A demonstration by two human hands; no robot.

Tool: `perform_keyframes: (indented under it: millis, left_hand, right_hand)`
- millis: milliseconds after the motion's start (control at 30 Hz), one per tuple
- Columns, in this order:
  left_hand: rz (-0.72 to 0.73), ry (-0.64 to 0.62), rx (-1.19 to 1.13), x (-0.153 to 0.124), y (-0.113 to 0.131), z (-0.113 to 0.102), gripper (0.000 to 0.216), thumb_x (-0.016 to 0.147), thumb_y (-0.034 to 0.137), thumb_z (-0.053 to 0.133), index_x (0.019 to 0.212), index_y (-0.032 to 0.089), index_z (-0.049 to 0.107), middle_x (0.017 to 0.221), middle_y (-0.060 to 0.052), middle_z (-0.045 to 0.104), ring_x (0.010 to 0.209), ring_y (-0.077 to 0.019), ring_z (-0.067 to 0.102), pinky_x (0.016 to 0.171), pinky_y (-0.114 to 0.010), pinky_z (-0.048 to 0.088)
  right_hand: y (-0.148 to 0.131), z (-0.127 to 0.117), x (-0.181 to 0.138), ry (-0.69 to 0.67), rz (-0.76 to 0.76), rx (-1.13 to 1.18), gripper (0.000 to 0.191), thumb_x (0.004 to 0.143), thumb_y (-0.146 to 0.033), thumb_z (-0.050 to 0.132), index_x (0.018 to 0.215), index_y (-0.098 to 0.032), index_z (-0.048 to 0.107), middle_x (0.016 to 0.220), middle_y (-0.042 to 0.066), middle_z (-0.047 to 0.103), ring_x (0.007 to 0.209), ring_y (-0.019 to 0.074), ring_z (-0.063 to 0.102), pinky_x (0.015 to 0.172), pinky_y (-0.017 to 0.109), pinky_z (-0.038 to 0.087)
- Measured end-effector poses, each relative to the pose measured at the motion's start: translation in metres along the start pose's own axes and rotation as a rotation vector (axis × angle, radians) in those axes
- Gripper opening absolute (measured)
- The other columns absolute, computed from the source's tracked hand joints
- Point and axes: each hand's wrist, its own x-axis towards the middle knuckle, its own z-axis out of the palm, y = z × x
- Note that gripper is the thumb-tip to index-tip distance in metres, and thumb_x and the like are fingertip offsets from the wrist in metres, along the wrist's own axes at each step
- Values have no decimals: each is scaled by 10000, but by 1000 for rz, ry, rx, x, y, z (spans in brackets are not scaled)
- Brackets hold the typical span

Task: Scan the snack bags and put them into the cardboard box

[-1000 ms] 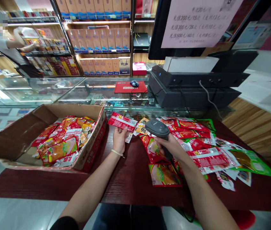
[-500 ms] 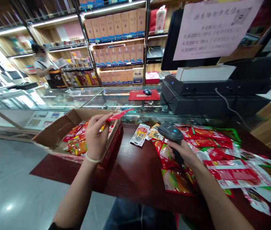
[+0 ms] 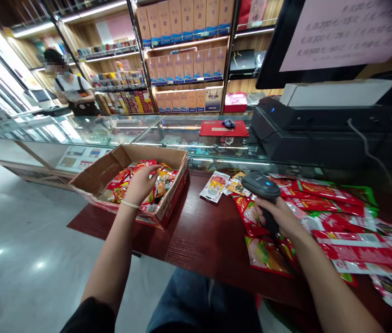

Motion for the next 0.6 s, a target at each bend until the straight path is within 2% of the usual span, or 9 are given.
perform_keyframes:
  millis: [100,200,300,367,433,533,600]
  left_hand:
    - [47,100,11,-2,19,-10,322,899,264,480,1147,180,666,1142,-92,701,1059,-233,636,958,-375,472]
    - [123,163,-23,-4,53,-16,290,916,277,472,1104,178,669,1093,-84,705,1021,-219,633,932,-350,472]
    - [211,123,-138,-3,97,-3,247,921,281,481,1054,187,667,1050,-65,703,979,-195,634,912,-324,474]
    - [262,39,-251,1,121,24,231,920,268,487,1059,193,655,1057,-53,697,981,-181,632,907,-305,478]
    - [284,-76,-351,8,137,64,224,914,242,490,1069,193,645,1064,-51,690,975,-170,630,893,-286,485]
    - [196,-184,-274,19,141,130,228,867,189,534,1062,169,649,1031,-87,677,975,-207,618,903,-329,479]
    - [145,-236,-174,22,136,164,269,851,193,556,1102,145,642,1064,-121,658,1026,-239,598,941,-363,454]
  right_hand:
    - [-3,-1,-2,11,9,21,336,757,-432,750,721,-203,508,524,-53,522,401,88,474,388,211,379]
    - [-9,-2,-3,25,-6,18,345,734,-438,761,726,-206,505,521,-57,525,387,84,464,374,205,365]
    - [-12,-5,-4,42,-28,21,334,741,-432,753,733,-209,505,519,-64,517,380,81,450,370,206,365]
    - [-12,-8,-3,53,-34,27,323,754,-425,745,730,-209,505,526,-64,516,382,79,449,366,204,359]
    - [-12,-13,-3,57,-46,29,316,766,-420,736,720,-208,507,532,-61,517,386,79,453,367,203,359]
    - [-11,-21,-1,62,-78,38,304,780,-417,722,708,-206,514,524,-60,514,382,81,450,370,209,360]
    - [-11,-26,0,73,-83,55,294,783,-415,717,714,-208,521,522,-61,513,380,81,445,369,209,355]
